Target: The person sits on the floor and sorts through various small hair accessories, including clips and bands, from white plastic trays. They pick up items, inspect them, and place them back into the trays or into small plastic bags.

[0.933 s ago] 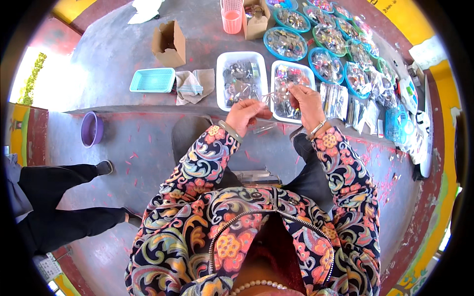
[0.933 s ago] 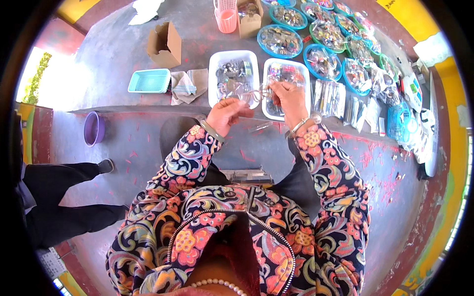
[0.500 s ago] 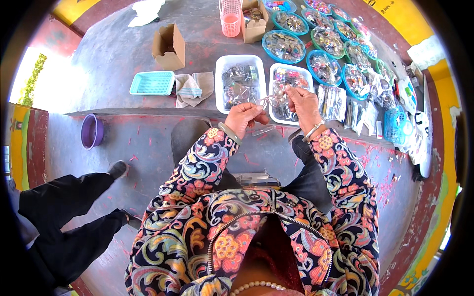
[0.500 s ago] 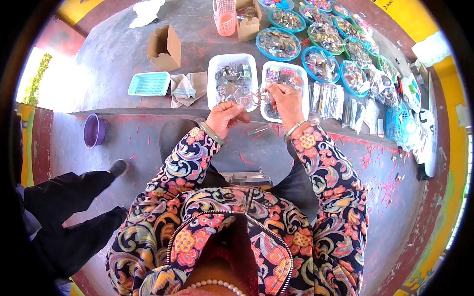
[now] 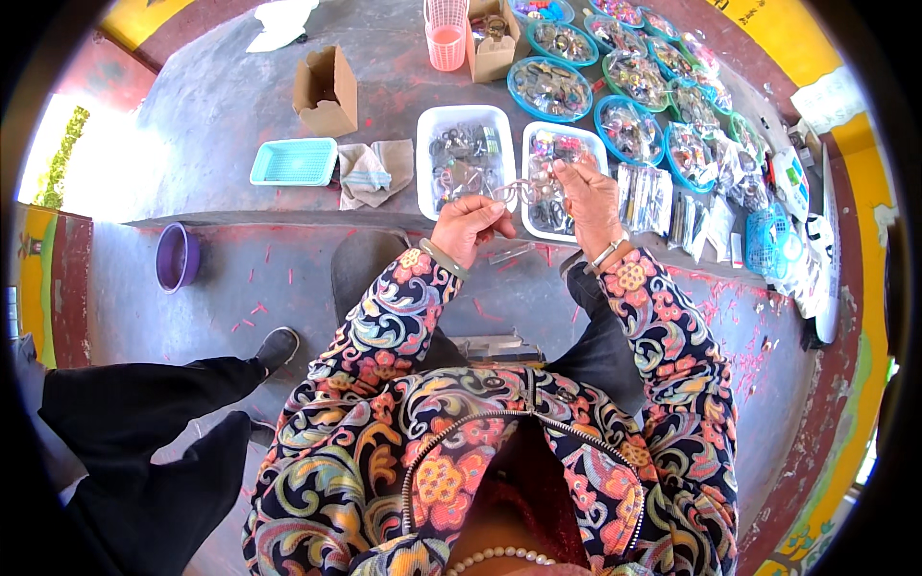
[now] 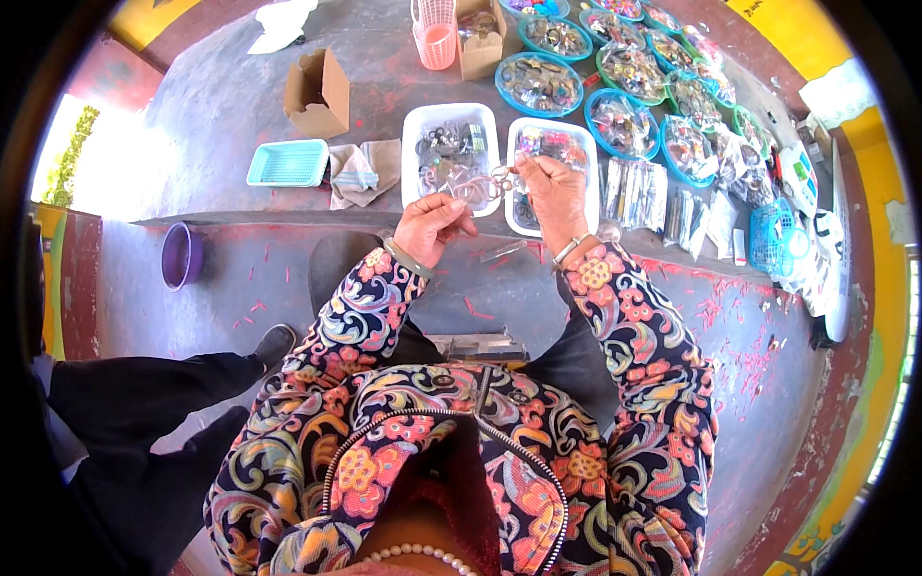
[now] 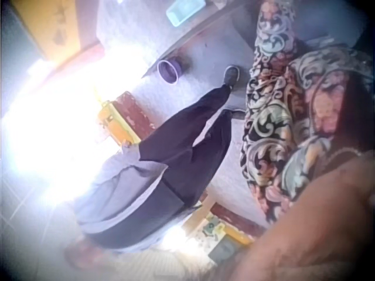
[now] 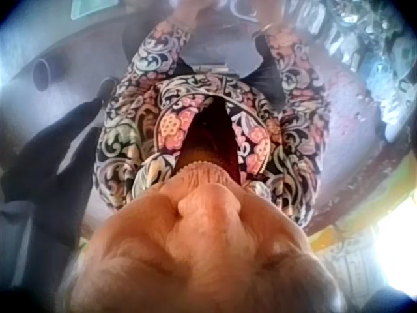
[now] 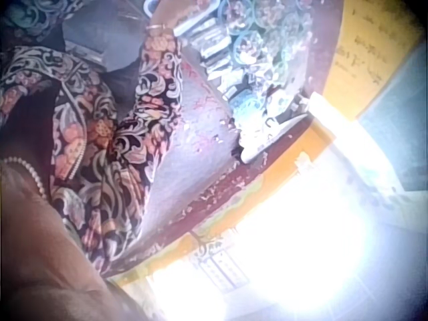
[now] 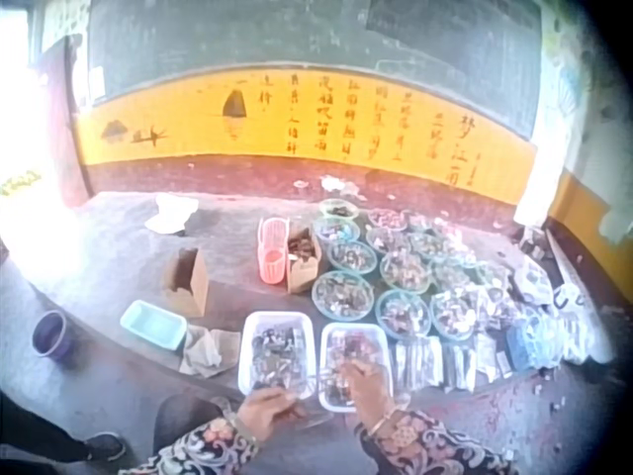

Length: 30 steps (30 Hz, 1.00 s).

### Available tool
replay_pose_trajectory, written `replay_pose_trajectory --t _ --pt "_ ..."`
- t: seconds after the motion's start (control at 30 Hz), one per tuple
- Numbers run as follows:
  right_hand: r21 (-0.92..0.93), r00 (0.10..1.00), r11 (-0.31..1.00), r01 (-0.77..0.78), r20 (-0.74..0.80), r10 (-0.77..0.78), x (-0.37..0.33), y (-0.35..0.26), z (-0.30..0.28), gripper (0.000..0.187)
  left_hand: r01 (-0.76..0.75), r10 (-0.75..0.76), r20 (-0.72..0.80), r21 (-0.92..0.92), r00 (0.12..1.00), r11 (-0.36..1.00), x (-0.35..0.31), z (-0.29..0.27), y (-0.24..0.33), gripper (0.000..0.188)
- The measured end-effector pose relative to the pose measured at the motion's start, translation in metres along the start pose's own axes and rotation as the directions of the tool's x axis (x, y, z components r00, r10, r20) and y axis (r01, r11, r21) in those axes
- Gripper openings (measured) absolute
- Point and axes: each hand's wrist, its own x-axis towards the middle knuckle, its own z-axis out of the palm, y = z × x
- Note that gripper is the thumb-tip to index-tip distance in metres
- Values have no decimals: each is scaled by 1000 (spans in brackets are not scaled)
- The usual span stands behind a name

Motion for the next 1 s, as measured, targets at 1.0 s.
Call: replay_pose_trajectory --t 1.0 --pt "-139 908 978 -156 370 198 3 -12 -16 28 -62 62 14 -22 998 998 -1 -8 3 11"
